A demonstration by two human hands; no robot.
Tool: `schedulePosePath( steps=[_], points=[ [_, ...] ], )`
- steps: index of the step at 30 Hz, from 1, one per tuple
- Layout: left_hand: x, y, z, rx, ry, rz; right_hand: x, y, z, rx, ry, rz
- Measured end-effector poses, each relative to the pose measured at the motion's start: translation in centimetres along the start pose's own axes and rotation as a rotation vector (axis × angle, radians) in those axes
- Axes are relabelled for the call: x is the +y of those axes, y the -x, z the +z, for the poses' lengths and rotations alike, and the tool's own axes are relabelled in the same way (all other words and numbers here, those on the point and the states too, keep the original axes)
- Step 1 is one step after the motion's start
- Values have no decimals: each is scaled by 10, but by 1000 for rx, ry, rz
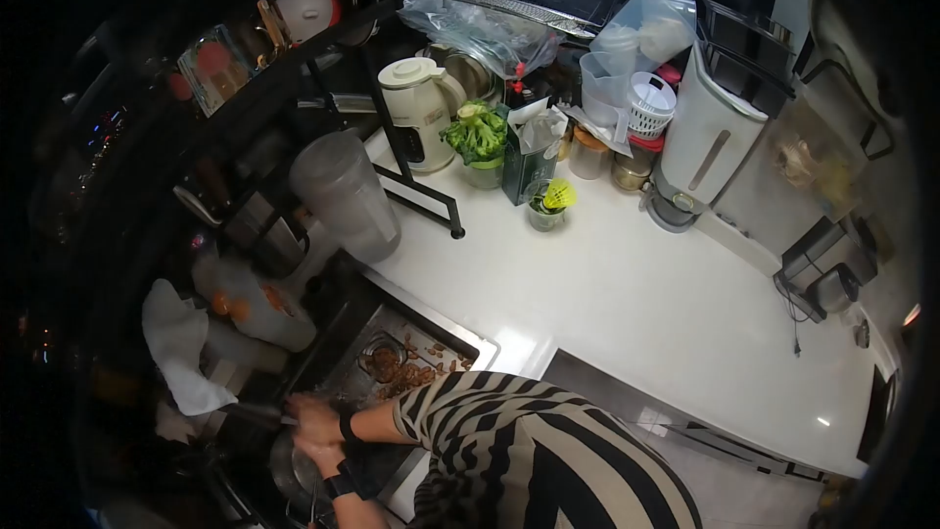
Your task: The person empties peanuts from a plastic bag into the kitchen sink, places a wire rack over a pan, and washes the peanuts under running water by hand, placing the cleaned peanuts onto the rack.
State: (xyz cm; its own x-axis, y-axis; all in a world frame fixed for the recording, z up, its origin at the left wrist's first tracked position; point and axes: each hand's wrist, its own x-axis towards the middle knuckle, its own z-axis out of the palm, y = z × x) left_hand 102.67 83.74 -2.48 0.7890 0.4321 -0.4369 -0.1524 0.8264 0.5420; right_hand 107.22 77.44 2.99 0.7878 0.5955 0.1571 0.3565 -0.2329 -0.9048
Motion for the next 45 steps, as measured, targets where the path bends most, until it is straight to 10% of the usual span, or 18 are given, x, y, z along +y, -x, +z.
schedulePosePath(
  steps=[9, 10, 14, 22, 27, 31, 38, 45],
  points=[
    [1, 1, -2, 15, -1, 5, -38, -2, -30, 16, 22, 132],
    [3, 1, -3, 21, -3, 1, -19, -16, -37, -191, 146, -24],
    [6, 1, -9, 12, 21, 9, -16, 20, -12, 249, 170, -402],
    [-11, -32, -46, -511, 361, -166, 18, -26, -28, 47, -767, 399],
    [1, 50, 78, -93, 302, 119, 22, -7, -26, -33, -1436, 609],
    [-7, 33, 32, -85, 441, 188, 24, -7, -24, -255, -1602, 746],
    [3, 46, 33, -83, 441, 253, 2, 4, -20, -307, -1293, 531],
    [-16, 49, 57, 154, 435, 132, -8, -6, -19, -127, -257, 203]
  ],
)
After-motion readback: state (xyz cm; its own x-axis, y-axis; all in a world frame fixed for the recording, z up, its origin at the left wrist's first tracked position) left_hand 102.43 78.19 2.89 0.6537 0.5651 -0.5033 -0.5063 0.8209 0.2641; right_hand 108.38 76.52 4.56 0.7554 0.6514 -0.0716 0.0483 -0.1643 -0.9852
